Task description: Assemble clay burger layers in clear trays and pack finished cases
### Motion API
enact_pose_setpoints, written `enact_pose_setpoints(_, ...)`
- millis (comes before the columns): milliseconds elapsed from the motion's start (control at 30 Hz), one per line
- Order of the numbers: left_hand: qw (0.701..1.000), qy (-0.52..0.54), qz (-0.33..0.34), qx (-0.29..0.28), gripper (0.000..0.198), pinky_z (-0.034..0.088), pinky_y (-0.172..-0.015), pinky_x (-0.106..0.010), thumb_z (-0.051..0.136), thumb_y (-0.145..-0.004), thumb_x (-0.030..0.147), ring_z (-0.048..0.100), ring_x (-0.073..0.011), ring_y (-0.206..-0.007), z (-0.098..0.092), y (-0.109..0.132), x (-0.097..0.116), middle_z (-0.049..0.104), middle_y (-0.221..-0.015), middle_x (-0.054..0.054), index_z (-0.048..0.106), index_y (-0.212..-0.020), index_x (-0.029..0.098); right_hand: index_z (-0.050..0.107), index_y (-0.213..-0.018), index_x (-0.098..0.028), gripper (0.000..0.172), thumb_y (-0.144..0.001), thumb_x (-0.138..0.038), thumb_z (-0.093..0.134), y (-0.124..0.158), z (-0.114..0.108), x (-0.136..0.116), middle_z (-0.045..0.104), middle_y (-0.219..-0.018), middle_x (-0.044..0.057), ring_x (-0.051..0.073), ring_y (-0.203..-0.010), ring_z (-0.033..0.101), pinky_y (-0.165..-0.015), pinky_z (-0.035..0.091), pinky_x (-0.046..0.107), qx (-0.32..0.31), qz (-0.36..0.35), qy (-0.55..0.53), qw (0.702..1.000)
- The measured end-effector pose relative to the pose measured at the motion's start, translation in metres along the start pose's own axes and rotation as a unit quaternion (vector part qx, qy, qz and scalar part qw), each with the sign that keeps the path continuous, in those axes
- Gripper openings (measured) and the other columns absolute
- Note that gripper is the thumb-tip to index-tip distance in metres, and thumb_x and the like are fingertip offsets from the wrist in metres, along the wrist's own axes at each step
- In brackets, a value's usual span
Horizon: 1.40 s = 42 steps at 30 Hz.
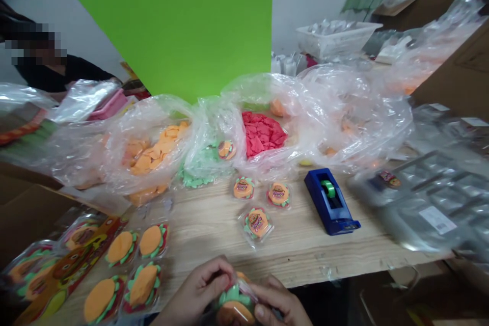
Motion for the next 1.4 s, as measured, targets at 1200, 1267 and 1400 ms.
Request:
enact_pose_setpoints(1200, 0.980, -0.191, 0.017, 0.061, 0.010, 0.035, -0.067, -0.022, 0.050, -0.074, 0.024, 0.044, -0.0126, -0.073, -0.013, -0.019, -0.018, 0.047, -0.075, 0.001, 0.050, -0.080, 0.016, 0.044, -0.067, -0.018, 0.034, -0.071, -0.050, 0.057, -0.013, 0.030, 0.061, 0.042, -0.061, -0.003, 0.011, -0.057, 0.039, -0.054, 0.032, 0.023, 0.002, 0.012, -0.191, 0.982)
enact_pose_setpoints(1267, 0.988, -0.138, 0.003, 0.070, 0.013, 0.035, -0.065, -0.023, 0.044, -0.078, 0.028, 0.042, -0.0124, -0.070, -0.017, -0.015, -0.033, 0.044, -0.072, 0.001, 0.048, -0.077, 0.015, 0.043, -0.066, -0.018, 0.035, -0.071, -0.050, 0.057, -0.009, 0.030, 0.062, 0.042, -0.060, -0.003, 0.010, -0.056, 0.038, -0.053, 0.031, 0.023, -0.004, 0.019, -0.207, 0.978)
enact_pose_setpoints(1400, 0.994, -0.090, -0.019, 0.064, 0.021, 0.033, -0.060, -0.023, 0.041, -0.080, 0.034, 0.039, -0.0117, -0.064, -0.015, -0.012, -0.043, 0.041, -0.066, 0.002, 0.046, -0.072, 0.015, 0.043, -0.066, -0.018, 0.033, -0.070, -0.046, 0.060, -0.004, 0.030, 0.062, 0.041, -0.061, -0.003, 0.010, -0.057, 0.036, -0.054, 0.028, 0.022, -0.025, 0.038, -0.230, 0.972)
Point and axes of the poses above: each hand's wrist, its own y-axis away from the middle knuckle, its own z-axis out of the palm, x = y × z, the point moved 9 cm from there along -y, towards the middle knuckle
